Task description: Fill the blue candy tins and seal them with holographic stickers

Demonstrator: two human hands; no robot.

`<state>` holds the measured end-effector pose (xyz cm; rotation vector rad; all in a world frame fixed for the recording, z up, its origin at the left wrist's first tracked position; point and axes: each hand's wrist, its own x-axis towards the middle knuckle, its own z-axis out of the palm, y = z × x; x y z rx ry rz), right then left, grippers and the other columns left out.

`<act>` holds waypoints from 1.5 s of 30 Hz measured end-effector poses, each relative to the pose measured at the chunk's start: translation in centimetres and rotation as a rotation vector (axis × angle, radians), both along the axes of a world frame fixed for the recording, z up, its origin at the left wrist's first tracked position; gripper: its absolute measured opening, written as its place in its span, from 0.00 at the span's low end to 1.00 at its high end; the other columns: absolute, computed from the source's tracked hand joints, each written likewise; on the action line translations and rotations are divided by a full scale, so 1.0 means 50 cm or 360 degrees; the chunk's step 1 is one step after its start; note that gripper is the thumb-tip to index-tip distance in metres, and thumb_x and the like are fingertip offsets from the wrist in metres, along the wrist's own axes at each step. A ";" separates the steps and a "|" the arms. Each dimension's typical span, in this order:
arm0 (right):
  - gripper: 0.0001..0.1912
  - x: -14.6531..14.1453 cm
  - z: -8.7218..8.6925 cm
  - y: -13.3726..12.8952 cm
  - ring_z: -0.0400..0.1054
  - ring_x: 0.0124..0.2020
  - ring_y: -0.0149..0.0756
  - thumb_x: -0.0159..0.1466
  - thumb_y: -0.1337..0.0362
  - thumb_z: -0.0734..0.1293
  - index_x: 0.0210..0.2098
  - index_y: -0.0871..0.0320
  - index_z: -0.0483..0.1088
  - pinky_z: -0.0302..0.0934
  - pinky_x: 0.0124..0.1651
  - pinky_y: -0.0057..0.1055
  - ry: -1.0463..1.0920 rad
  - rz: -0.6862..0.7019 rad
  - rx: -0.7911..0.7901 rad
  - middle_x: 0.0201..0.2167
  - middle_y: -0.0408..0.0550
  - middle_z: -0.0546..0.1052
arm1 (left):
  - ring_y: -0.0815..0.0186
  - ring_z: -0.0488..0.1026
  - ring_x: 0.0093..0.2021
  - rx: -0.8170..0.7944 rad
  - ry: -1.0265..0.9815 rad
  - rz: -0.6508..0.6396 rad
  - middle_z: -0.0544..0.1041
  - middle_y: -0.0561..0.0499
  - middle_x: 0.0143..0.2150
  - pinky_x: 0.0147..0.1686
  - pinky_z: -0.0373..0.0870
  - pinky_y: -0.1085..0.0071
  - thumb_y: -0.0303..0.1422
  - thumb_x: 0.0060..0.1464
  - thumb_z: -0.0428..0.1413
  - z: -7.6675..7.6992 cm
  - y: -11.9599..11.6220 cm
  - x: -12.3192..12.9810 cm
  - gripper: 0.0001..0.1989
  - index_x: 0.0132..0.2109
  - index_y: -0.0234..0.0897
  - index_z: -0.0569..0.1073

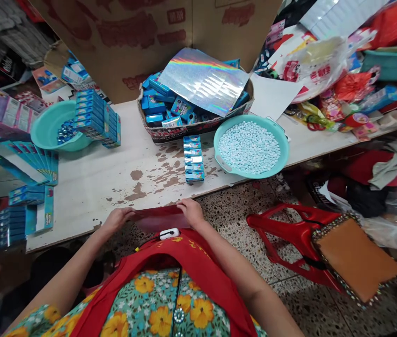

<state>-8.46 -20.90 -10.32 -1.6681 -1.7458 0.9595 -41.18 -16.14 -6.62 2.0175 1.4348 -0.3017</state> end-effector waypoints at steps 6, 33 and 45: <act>0.09 -0.026 0.038 0.114 0.72 0.37 0.35 0.64 0.66 0.62 0.40 0.54 0.73 0.62 0.41 0.27 0.0008 -0.0007 -0.0031 0.35 0.45 0.79 | 0.64 0.70 0.32 -0.0144 -0.0213 0.0124 0.75 0.51 0.29 0.33 0.62 0.72 0.42 0.56 0.44 0.009 0.107 -0.064 0.16 0.33 0.38 0.71; 0.24 -0.054 0.017 0.149 0.59 0.55 0.43 0.64 0.71 0.59 0.59 0.55 0.60 0.59 0.54 0.41 -0.0732 0.0218 0.0281 0.58 0.53 0.66 | 0.67 0.63 0.28 -0.0479 -0.0648 -0.0153 0.70 0.52 0.26 0.29 0.58 0.72 0.37 0.56 0.44 -0.005 0.261 0.284 0.14 0.29 0.36 0.68; 0.09 -0.047 0.013 0.147 0.61 0.52 0.43 0.66 0.66 0.60 0.39 0.57 0.71 0.58 0.51 0.39 -0.0665 0.0226 0.0315 0.49 0.53 0.73 | 0.69 0.61 0.26 -0.0469 -0.0634 -0.0071 0.65 0.54 0.23 0.27 0.55 0.72 0.37 0.52 0.46 -0.029 0.286 0.279 0.12 0.25 0.36 0.65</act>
